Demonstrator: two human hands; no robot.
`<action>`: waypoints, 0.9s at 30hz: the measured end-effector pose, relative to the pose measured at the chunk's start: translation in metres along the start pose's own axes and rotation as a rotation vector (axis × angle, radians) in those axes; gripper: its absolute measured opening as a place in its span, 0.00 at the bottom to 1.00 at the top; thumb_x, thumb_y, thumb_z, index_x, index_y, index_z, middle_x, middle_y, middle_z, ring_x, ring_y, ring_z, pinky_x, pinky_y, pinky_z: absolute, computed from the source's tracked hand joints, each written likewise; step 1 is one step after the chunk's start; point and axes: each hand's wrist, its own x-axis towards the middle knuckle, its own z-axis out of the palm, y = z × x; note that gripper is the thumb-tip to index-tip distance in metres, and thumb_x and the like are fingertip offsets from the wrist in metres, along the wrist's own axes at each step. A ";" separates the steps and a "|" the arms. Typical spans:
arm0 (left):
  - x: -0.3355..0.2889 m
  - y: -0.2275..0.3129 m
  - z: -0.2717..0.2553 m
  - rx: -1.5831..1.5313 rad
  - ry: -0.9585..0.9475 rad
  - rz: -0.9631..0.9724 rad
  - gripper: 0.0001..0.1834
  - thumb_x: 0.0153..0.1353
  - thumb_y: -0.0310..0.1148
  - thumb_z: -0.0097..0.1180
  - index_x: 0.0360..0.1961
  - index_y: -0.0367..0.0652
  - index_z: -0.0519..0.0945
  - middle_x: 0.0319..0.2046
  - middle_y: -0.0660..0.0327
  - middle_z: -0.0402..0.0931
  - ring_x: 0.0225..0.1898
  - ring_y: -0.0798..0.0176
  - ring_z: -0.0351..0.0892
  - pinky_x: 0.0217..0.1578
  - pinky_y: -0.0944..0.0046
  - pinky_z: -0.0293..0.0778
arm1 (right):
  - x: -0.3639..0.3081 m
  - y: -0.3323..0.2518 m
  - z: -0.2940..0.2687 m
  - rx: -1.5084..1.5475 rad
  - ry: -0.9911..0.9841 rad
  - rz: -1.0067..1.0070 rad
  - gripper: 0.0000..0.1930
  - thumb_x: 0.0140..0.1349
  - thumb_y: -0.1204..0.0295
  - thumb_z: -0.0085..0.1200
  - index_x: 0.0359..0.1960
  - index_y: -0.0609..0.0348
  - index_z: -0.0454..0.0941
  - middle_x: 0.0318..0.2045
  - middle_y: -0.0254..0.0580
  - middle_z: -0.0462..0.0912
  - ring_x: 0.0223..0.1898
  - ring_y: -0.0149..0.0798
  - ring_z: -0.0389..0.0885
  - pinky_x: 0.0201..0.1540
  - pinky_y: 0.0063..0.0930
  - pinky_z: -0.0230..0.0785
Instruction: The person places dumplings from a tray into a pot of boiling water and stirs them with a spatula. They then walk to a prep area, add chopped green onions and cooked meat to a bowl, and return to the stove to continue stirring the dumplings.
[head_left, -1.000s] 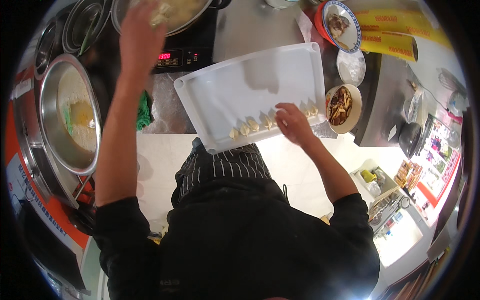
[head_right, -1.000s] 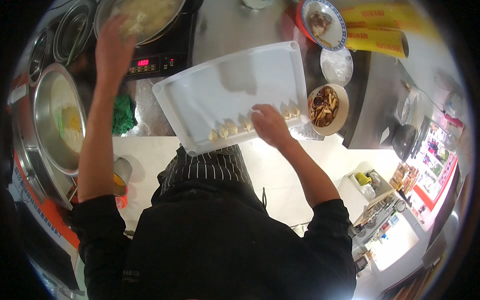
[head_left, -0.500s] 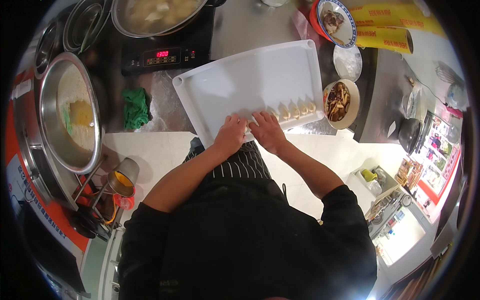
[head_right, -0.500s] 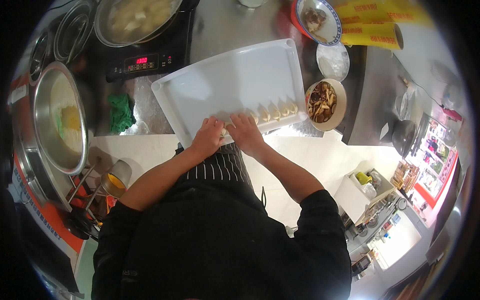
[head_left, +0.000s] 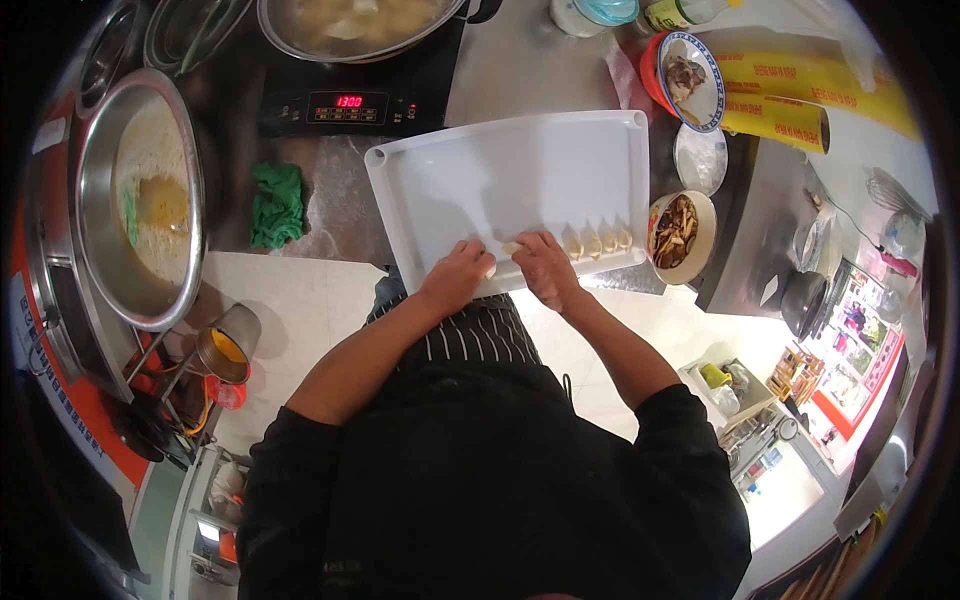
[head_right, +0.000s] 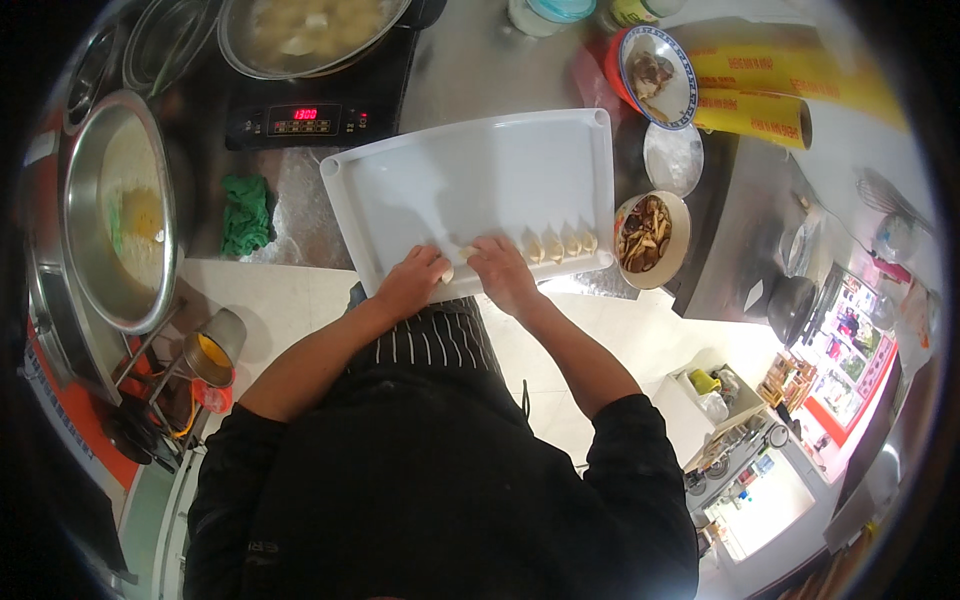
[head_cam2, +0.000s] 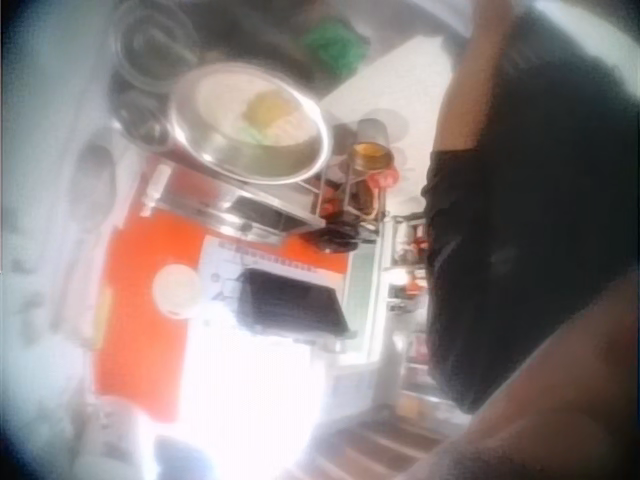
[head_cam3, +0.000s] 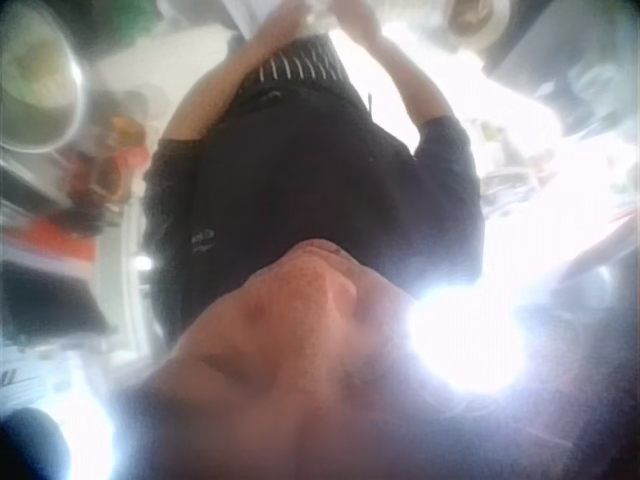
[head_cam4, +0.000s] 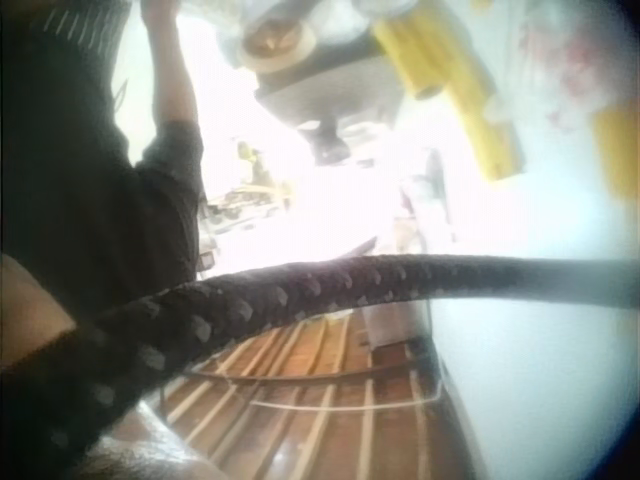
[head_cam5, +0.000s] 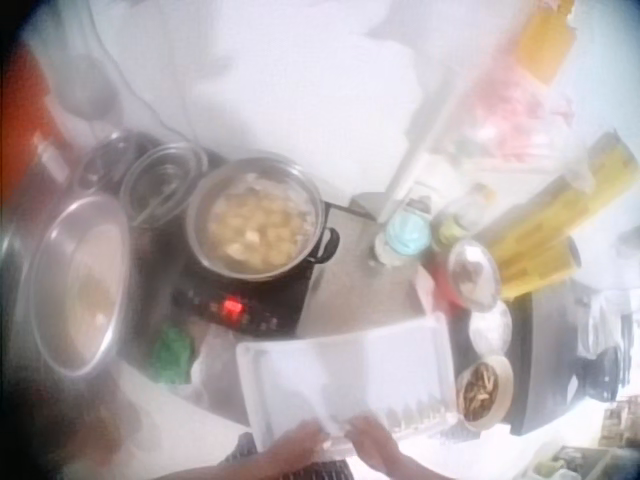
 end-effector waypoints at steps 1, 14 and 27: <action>0.001 -0.002 0.001 -0.043 0.046 -0.002 0.15 0.53 0.23 0.56 0.43 0.43 0.76 0.44 0.57 0.73 0.49 0.49 0.74 0.44 0.51 0.77 | 0.000 0.000 -0.002 -0.022 0.004 -0.013 0.08 0.53 0.72 0.53 0.35 0.54 0.79 0.50 0.42 0.73 0.56 0.48 0.69 0.57 0.42 0.65; 0.058 0.013 -0.179 -0.804 0.542 -0.265 0.17 0.56 0.22 0.64 0.48 0.37 0.75 0.40 0.59 0.78 0.37 0.69 0.79 0.38 0.69 0.78 | 0.029 -0.005 -0.033 0.319 0.046 0.309 0.06 0.57 0.77 0.55 0.36 0.62 0.78 0.47 0.47 0.79 0.47 0.52 0.76 0.51 0.40 0.71; 0.167 -0.054 -0.346 0.322 0.758 -0.228 0.21 0.58 0.38 0.64 0.50 0.39 0.80 0.42 0.54 0.83 0.41 0.59 0.83 0.44 0.63 0.76 | 0.359 -0.046 -0.160 0.534 0.578 0.089 0.13 0.58 0.65 0.52 0.32 0.65 0.80 0.32 0.61 0.82 0.39 0.62 0.80 0.42 0.50 0.72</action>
